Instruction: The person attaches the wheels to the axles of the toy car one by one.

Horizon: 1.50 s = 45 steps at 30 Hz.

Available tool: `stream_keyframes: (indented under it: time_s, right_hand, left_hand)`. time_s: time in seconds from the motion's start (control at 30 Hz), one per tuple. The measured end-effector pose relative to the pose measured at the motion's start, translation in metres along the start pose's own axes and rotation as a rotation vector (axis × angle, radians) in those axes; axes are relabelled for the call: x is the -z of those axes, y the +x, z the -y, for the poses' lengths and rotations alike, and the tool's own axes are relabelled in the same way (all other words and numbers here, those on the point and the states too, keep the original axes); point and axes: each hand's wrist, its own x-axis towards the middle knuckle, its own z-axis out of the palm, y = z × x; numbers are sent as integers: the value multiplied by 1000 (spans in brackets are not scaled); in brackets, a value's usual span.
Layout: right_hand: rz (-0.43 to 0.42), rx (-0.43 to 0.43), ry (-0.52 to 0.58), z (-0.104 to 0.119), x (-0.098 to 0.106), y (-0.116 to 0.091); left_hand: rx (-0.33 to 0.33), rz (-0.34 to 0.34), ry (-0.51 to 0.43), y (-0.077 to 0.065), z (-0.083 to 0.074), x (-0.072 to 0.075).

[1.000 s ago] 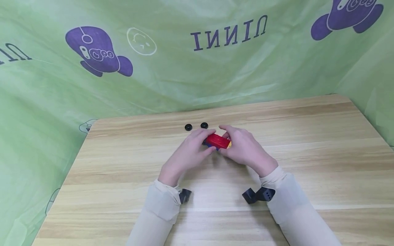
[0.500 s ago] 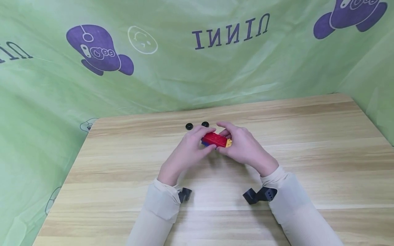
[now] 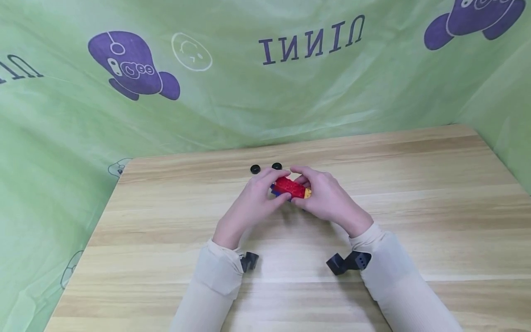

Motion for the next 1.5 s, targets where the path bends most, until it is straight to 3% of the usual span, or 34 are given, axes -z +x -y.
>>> stream_keyframes:
  time_s: [0.3, 0.5, 0.63, 0.9, 1.1, 1.33, 1.5]
  right_hand:
    - [7, -56, 0, -6, 3, 3]
    - [-5, -100, -9, -9, 6, 4]
    - [-19, -133, -12, -10, 9, 4]
    - [-28, -161, 3, -9, 12, 5]
    - [-26, -169, 4, -9, 12, 4]
    - [-21, -191, 5, -8, 11, 4]
    - [-23, -205, 5, -9, 10, 4]
  left_hand:
    - [6, -30, -56, 4, 7, 2]
    - [79, -11, -28, 8, 12, -1]
    - [157, 42, 62, 9, 16, -5]
    - [206, 228, 255, 8, 18, -10]
    - [183, 284, 318, 7, 16, -11]
    - [134, 270, 266, 6, 15, -12]
    - [108, 296, 269, 5, 16, -14]
